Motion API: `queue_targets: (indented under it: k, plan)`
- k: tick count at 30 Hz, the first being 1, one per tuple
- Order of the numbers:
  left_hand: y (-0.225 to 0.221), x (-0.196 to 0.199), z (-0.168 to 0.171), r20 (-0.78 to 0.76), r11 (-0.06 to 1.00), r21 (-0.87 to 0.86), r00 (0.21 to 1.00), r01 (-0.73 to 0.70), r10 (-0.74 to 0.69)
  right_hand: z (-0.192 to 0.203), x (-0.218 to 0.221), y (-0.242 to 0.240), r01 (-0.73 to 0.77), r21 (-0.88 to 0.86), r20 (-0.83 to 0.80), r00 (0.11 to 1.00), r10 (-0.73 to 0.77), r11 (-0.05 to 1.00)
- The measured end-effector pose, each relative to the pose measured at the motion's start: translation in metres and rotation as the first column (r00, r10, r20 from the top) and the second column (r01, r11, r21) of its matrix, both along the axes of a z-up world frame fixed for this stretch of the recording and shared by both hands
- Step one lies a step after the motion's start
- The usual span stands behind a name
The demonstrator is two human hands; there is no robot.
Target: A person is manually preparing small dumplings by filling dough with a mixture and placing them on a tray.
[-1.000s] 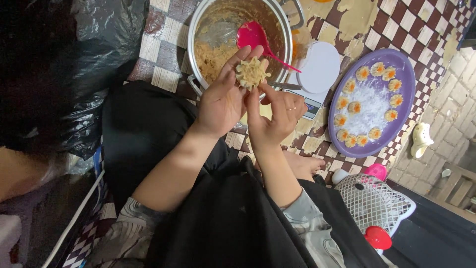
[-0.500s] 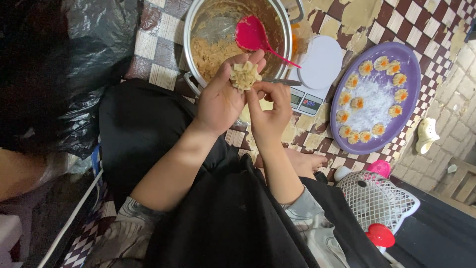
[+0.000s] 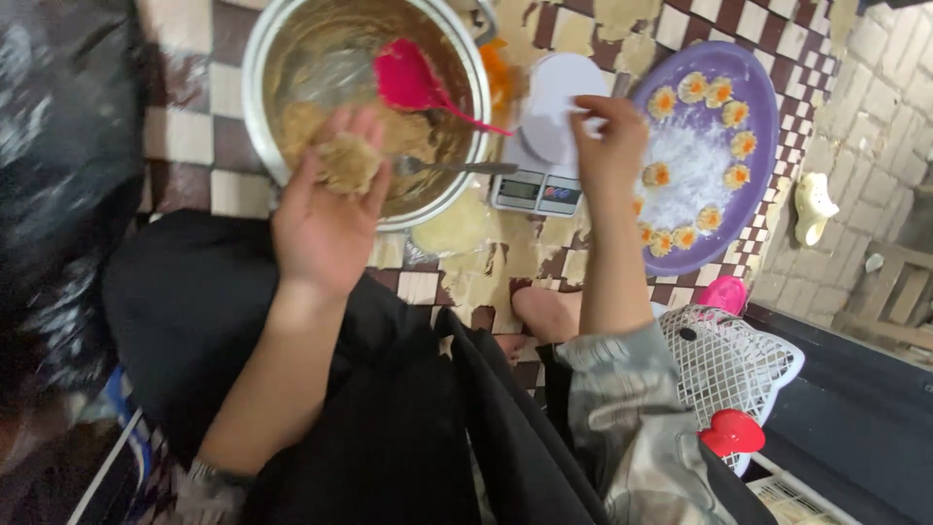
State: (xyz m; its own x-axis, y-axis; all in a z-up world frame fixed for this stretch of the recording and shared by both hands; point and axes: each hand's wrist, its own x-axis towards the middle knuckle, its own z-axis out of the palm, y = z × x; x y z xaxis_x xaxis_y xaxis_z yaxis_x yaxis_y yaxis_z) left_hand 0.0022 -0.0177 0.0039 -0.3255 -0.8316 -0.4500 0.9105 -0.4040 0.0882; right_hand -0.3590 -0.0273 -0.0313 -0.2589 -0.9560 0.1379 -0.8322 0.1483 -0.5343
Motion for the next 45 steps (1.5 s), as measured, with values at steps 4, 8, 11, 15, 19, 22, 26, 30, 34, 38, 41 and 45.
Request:
queue_targets:
  k: [4,8,11,15,19,22,26,30,34,38,41,45]
  plan:
    - [-0.003,-0.001,0.004,0.036,0.991,0.137,0.999,-0.011,0.006,-0.023,0.030,-0.033,-0.121,0.212,-0.141,0.978,0.153,0.970]
    - [-0.002,-0.001,-0.003,0.056,0.998,0.056,0.998,-0.003,0.000,-0.079,0.042,-0.062,-0.053,0.352,-0.178,0.976,0.123,0.934]
    - [-0.004,-0.002,-0.002,0.076,0.995,0.103,0.997,-0.016,0.008,-0.137,0.038,-0.079,0.004,0.384,-0.388,0.908,0.157,0.923]
    - [-0.003,0.000,-0.010,0.008,0.994,0.105,0.999,-0.044,0.044,-0.188,0.036,-0.090,-0.077,0.196,-0.770,0.605,0.202,0.978]
    - [-0.003,0.000,-0.013,-0.026,0.994,0.093,0.998,-0.051,0.053,-0.192,0.040,-0.093,-0.070,0.288,-0.733,0.625,0.266,0.955]
    - [-0.003,0.002,-0.016,0.007,0.995,0.090,0.999,-0.037,0.037,-0.177,0.044,-0.093,-0.131,0.205,-0.798,0.552,0.243,0.970]
    - [-0.001,0.004,-0.021,-0.035,0.998,0.061,0.999,-0.025,0.027,-0.099,0.052,-0.093,0.123,0.447,-0.292,0.956,0.014,0.886]
    - [0.000,0.005,-0.017,-0.076,0.999,0.040,0.997,-0.014,0.017,-0.031,0.050,-0.079,0.128,0.338,0.427,0.862,-0.273,0.932]
    - [0.002,0.001,-0.019,0.025,0.999,-0.044,1.000,-0.001,0.002,-0.003,0.046,-0.061,0.196,0.389,0.697,0.577,-0.426,0.900]
    - [0.003,0.001,-0.015,0.075,0.996,-0.088,0.997,0.032,-0.026,0.017,0.049,-0.055,0.163,0.369,0.816,0.414,-0.403,0.915]
    - [0.002,0.002,-0.016,0.073,0.996,-0.087,0.997,0.037,-0.031,0.021,0.050,-0.054,0.160,0.357,0.836,0.384,-0.391,0.920]
    - [0.001,0.001,-0.016,0.073,0.994,-0.094,0.996,0.056,-0.049,0.022,0.056,-0.054,0.173,0.332,0.841,0.391,-0.374,0.927]
